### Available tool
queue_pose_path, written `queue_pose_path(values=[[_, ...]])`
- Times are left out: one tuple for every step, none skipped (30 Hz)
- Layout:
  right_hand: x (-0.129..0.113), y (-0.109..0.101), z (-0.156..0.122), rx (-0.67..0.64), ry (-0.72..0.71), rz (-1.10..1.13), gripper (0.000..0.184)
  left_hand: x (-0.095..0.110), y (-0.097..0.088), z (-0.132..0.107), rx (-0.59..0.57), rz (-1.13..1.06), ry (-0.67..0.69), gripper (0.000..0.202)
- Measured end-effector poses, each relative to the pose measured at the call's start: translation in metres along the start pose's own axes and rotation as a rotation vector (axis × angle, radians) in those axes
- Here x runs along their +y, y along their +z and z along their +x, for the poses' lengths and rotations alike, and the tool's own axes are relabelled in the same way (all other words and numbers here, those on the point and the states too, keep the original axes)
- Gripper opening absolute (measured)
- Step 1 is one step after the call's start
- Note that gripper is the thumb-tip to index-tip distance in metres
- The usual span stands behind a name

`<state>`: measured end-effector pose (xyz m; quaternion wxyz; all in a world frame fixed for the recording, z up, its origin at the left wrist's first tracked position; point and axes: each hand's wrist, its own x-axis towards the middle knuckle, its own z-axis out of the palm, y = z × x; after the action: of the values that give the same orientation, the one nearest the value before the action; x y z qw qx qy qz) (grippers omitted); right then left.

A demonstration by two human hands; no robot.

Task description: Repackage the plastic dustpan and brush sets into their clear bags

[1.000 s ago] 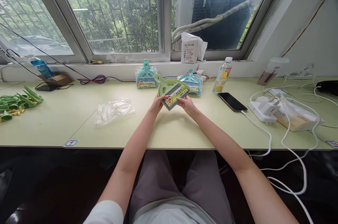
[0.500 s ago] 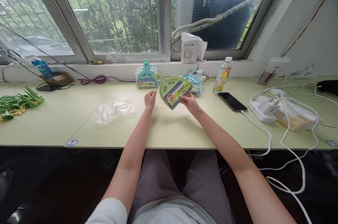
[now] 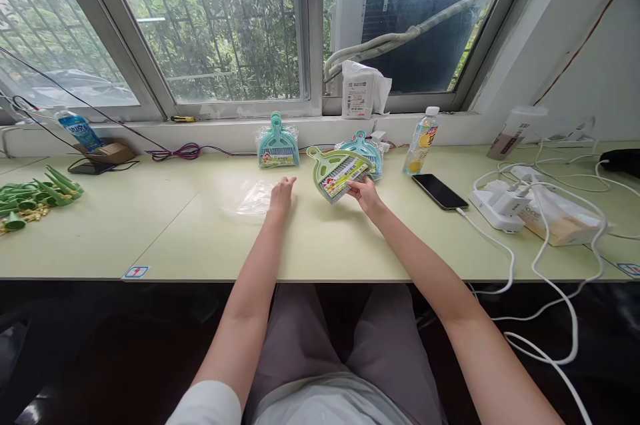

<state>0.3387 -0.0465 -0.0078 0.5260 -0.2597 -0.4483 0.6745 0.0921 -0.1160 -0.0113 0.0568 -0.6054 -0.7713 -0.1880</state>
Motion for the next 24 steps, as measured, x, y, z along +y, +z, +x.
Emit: queue_pose_path(values=[[0.000, -0.001, 0.000, 0.010, 0.001, -0.003, 0.046, 0.005, 0.002, -0.001, 0.011, -0.030, 0.056, 0.068], [-0.001, -0.001, 0.001, 0.021, 0.002, -0.006, 0.045, 0.009, 0.004, -0.002, 0.026, -0.059, 0.098, 0.069], [-0.001, -0.002, 0.002, 0.033, 0.003, -0.008, 0.045, 0.012, 0.006, -0.002, 0.040, -0.083, 0.118, 0.070], [-0.001, -0.002, 0.002, 0.044, 0.005, -0.010, 0.044, 0.014, 0.008, -0.003, 0.048, -0.100, 0.112, 0.069], [-0.001, -0.003, 0.003, 0.051, 0.007, -0.011, 0.044, 0.015, 0.011, -0.003, 0.049, -0.110, 0.087, 0.068], [-0.001, -0.003, 0.004, 0.056, 0.008, -0.011, 0.043, 0.015, 0.013, -0.003, 0.040, -0.115, 0.047, 0.066], [-0.001, -0.004, 0.004, 0.058, 0.008, -0.011, 0.043, 0.015, 0.014, -0.002, 0.022, -0.115, 0.009, 0.063], [0.000, -0.004, 0.004, 0.058, 0.007, -0.011, 0.043, 0.015, 0.016, -0.002, 0.002, -0.113, -0.015, 0.055], [0.000, -0.004, 0.004, 0.054, 0.006, -0.011, 0.044, 0.014, 0.016, -0.001, -0.014, -0.113, -0.018, 0.044], [0.001, -0.004, 0.003, 0.050, 0.005, -0.013, 0.044, 0.013, 0.016, 0.000, -0.022, -0.122, 0.000, 0.033], [0.001, -0.004, 0.003, 0.046, 0.006, -0.015, 0.045, 0.012, 0.015, 0.001, -0.018, -0.146, 0.033, 0.027], [0.001, -0.004, 0.003, 0.044, 0.009, -0.018, 0.045, 0.011, 0.013, 0.001, -0.002, -0.187, 0.074, 0.025], [0.002, -0.004, 0.002, 0.043, 0.012, -0.019, 0.045, 0.010, 0.010, 0.002, 0.022, -0.237, 0.115, 0.025], [0.002, -0.004, 0.002, 0.042, 0.014, -0.020, 0.045, 0.008, 0.007, 0.003, 0.041, -0.278, 0.149, 0.026], [0.002, -0.004, 0.003, 0.046, 0.017, -0.019, 0.045, 0.007, 0.003, 0.003, 0.050, -0.297, 0.173, 0.027], [0.002, -0.004, 0.003, 0.052, 0.020, -0.019, 0.045, 0.005, 0.000, 0.003, 0.054, -0.286, 0.179, 0.027], [0.002, -0.004, 0.003, 0.058, 0.022, -0.019, 0.045, 0.003, -0.003, 0.002, 0.058, -0.248, 0.162, 0.028], [0.002, -0.004, 0.004, 0.062, 0.023, -0.019, 0.046, 0.002, -0.006, 0.002, 0.071, -0.198, 0.124, 0.027], [0.001, -0.004, 0.004, 0.067, 0.023, -0.019, 0.046, 0.001, -0.007, 0.001, 0.099, -0.154, 0.072, 0.027], [0.001, -0.004, 0.004, 0.070, 0.024, -0.019, 0.047, 0.002, -0.007, 0.001, 0.144, -0.127, 0.017, 0.025], [0.001, -0.004, 0.005, 0.071, 0.025, -0.021, 0.047, 0.002, -0.006, 0.000, 0.192, -0.119, -0.030, 0.024], [0.002, -0.005, 0.005, 0.071, 0.028, -0.024, 0.048, 0.004, -0.003, 0.000, 0.224, -0.127, -0.059, 0.025], [0.002, -0.005, 0.005, 0.070, 0.031, -0.028, 0.048, 0.006, 0.000, 0.000, 0.231, -0.145, -0.065, 0.028], [0.002, -0.005, 0.004, 0.069, 0.035, -0.033, 0.048, 0.008, 0.003, -0.001, 0.208, -0.169, -0.056, 0.034]])
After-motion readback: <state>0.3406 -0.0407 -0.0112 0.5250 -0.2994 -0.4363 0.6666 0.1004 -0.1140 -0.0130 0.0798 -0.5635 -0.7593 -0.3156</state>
